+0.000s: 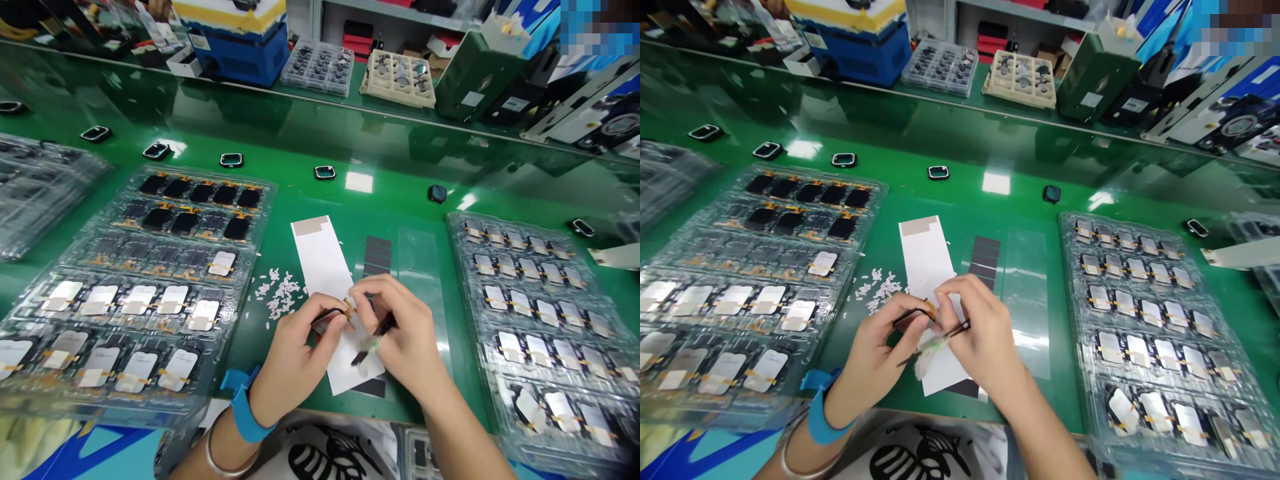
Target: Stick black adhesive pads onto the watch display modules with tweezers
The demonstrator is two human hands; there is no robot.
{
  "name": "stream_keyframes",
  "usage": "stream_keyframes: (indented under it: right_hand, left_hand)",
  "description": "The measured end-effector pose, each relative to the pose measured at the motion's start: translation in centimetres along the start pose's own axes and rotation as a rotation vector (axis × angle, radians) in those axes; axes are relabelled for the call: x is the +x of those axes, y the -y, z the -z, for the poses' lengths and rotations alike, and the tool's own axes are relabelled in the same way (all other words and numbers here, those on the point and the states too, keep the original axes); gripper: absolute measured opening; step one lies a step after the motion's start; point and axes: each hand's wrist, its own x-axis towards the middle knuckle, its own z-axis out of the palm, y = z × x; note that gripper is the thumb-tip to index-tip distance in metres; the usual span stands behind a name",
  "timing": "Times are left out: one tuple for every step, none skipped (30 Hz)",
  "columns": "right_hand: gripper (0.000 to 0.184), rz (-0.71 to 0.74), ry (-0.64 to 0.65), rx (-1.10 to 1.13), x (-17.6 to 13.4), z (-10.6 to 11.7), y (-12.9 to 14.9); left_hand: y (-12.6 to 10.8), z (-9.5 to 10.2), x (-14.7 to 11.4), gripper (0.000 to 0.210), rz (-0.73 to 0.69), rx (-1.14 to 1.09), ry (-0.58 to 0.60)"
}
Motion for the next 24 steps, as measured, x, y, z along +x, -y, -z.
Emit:
stream_keyframes:
  right_hand:
    - [0.009, -0.063, 0.042, 0.034, 0.6, 0.1, 0.0]
    - [0.009, -0.119, 0.097, 0.064, 1.3, 0.0, -0.1]
    - [0.009, -0.167, 0.156, 0.088, 1.9, -0.2, -0.3]
    - [0.009, -0.199, 0.207, 0.105, 2.5, -0.5, -0.4]
    - [0.01, -0.219, 0.242, 0.11, 3.1, -0.9, -0.7]
    - [0.012, -0.232, 0.268, 0.109, 3.5, -1.4, -0.9]
    - [0.014, -0.243, 0.285, 0.108, 3.9, -1.9, -1.2]
    - [0.018, -0.254, 0.298, 0.113, 4.1, -2.4, -1.4]
    - [0.022, -0.263, 0.311, 0.127, 4.2, -2.7, -1.7]
    - [0.027, -0.277, 0.32, 0.147, 4.2, -2.8, -1.9]
    - [0.031, -0.295, 0.322, 0.174, 4.0, -2.8, -2.0]
    - [0.03, -0.316, 0.317, 0.204, 3.8, -2.6, -2.1]
    - [0.024, -0.34, 0.304, 0.232, 3.5, -2.3, -2.1]
    - [0.014, -0.361, 0.29, 0.254, 3.1, -1.9, -2.1]
    - [0.007, -0.395, 0.284, 0.3, 2.7, -1.4, -1.9]
    - [0.012, -0.438, 0.286, 0.371, 2.2, -1.0, -1.8]
    - [0.02, -0.484, 0.294, 0.455, 1.8, -0.6, -1.6]
    - [0.026, -0.528, 0.303, 0.542, 1.3, -0.4, -1.5]
    - [0.029, -0.566, 0.311, 0.623, 0.9, -0.2, -1.4]
    - [0.032, -0.592, 0.314, 0.687, 0.6, -0.2, -1.4]
    - [0.033, -0.607, 0.312, 0.725, 0.3, -0.3, -1.4]
    - [0.035, -0.609, 0.31, 0.737, 0.1, -0.4, -1.5]
    - [0.035, -0.618, 0.308, 0.754, 0.0, -0.5, -1.6]
    - [0.034, -0.626, 0.307, 0.772, -0.2, -0.6, -1.7]
  left_hand:
    - [-0.1, 0.0, -0.1, 0.009, -0.005, -0.017, 0.069]
    - [-0.3, 0.0, -0.1, 0.009, -0.016, -0.033, 0.159]
    - [-0.5, 0.0, -0.2, 0.01, -0.035, -0.051, 0.255]
    - [-0.7, 0.0, -0.3, 0.011, -0.059, -0.072, 0.344]
    - [-0.9, 0.1, -0.3, 0.011, -0.084, -0.096, 0.411]
    - [-1.0, 0.1, -0.4, 0.011, -0.105, -0.119, 0.451]
    - [-1.0, 0.2, -0.4, 0.011, -0.118, -0.139, 0.466]
    - [-1.0, 0.2, -0.5, 0.01, -0.124, -0.154, 0.461]
    - [-0.9, 0.3, -0.5, 0.008, -0.123, -0.163, 0.446]
    - [-0.8, 0.3, -0.6, 0.006, -0.118, -0.171, 0.427]
    - [-0.7, 0.3, -0.7, 0.006, -0.11, -0.184, 0.405]
    - [-0.5, 0.2, -0.8, 0.006, -0.097, -0.206, 0.376]
    - [-0.4, 0.2, -0.9, 0.007, -0.08, -0.239, 0.331]
    - [-0.2, 0.1, -0.9, 0.007, -0.053, -0.281, 0.271]
    - [-0.1, 0.0, -1.0, 0.007, -0.018, -0.33, 0.206]
    - [0.0, -0.1, -1.0, 0.007, 0.026, -0.379, 0.144]
    - [0.1, -0.2, -1.0, 0.008, 0.073, -0.423, 0.096]
    - [0.2, -0.3, -1.0, 0.009, 0.117, -0.458, 0.069]
    - [0.2, -0.3, -1.0, 0.01, 0.15, -0.483, 0.063]
    - [0.2, -0.4, -1.0, 0.011, 0.172, -0.495, 0.069]
    - [0.2, -0.4, -1.0, 0.012, 0.183, -0.496, 0.075]
    - [0.3, -0.4, -1.0, 0.013, 0.189, -0.487, 0.075]
    - [0.3, -0.4, -1.0, 0.014, 0.194, -0.471, 0.07]
    - [0.3, -0.5, -0.9, 0.014, 0.197, -0.453, 0.061]
